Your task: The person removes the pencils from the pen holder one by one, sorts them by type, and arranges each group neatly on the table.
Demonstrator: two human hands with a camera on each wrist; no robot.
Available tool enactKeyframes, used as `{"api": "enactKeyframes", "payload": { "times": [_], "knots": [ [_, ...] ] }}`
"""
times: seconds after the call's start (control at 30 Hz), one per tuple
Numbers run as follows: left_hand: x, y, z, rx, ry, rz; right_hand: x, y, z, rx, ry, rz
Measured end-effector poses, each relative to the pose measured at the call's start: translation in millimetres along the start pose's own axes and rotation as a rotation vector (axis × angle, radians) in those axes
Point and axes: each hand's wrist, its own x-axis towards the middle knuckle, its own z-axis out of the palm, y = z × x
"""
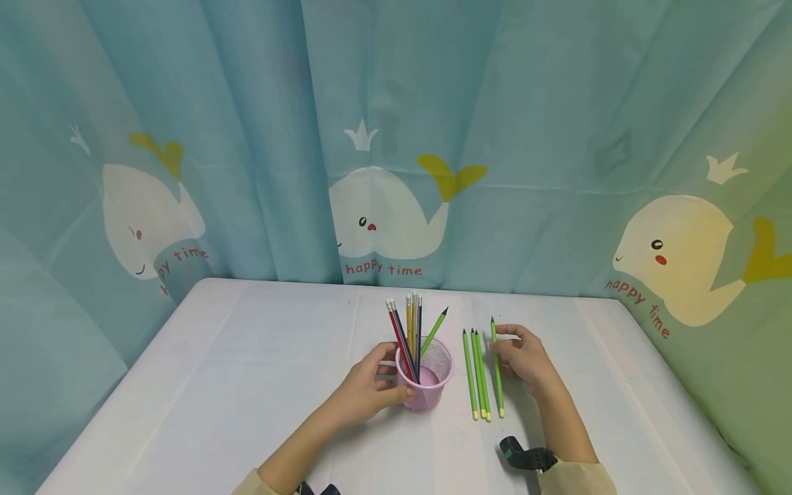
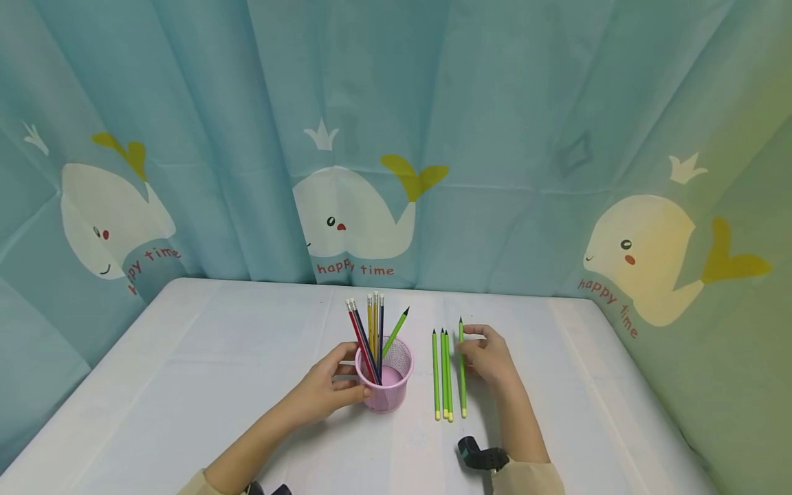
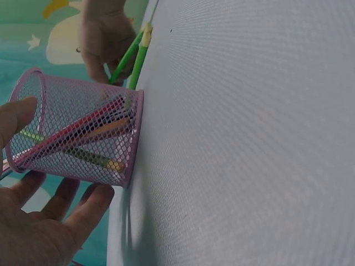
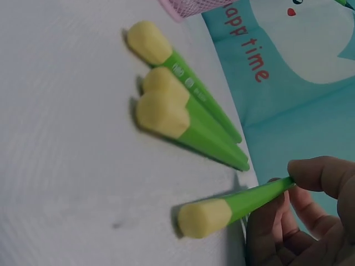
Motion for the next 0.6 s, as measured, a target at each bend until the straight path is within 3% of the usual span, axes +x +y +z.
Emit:
{"api": "enactKeyframes", "payload": {
  "times": [0.6],
  "knots": [
    [0.1,-3.0,-0.9,0.038,0.003,0.007,1.8,5.9,1.2,-0.06,-0.008,-0.013]
  ]
}}
